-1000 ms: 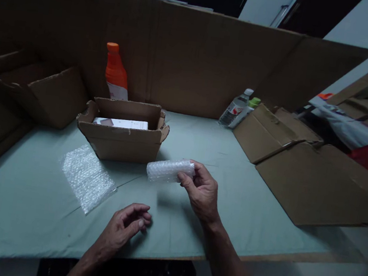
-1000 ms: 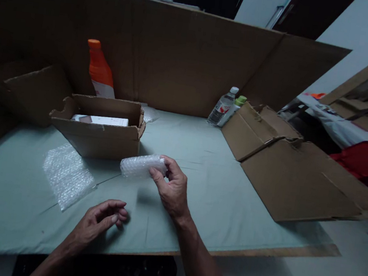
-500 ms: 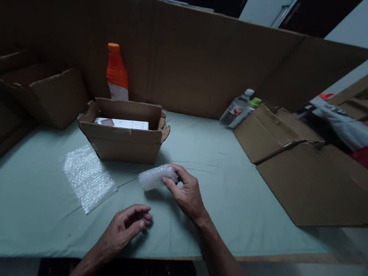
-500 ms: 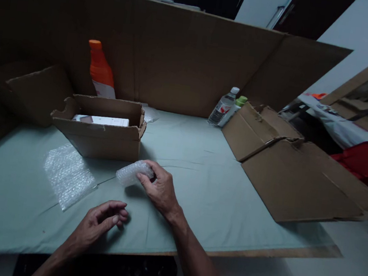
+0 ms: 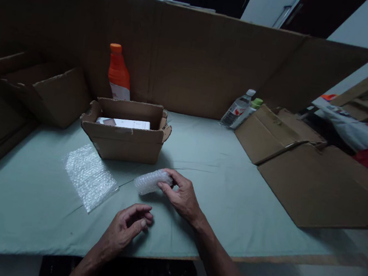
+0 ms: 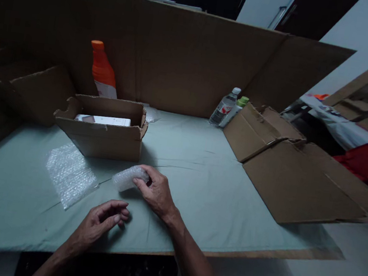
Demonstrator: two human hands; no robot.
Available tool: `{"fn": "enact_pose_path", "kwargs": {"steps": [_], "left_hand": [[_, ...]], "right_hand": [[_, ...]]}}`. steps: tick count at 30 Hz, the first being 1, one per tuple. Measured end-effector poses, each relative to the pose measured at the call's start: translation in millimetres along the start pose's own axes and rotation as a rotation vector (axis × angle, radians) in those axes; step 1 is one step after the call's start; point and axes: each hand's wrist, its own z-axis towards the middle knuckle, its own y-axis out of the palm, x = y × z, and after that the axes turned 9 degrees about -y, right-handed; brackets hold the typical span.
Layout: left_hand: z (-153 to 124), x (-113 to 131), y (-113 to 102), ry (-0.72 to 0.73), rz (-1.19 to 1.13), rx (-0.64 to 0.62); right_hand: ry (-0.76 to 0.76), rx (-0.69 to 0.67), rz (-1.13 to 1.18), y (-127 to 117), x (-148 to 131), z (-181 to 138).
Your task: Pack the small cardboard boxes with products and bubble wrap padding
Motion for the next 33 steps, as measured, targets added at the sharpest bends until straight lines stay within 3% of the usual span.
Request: {"fn": "enact_pose_path", "kwargs": {"steps": [11, 33], "left_hand": [[-1, -1, 1, 0.004, 0.008, 0.006], [2, 4, 2, -0.038, 0.012, 0.042]], "right_hand": [[0.019, -0.025, 0.007, 3, 7, -9], [0.007, -0.005, 0.019, -3, 12, 2]]}}
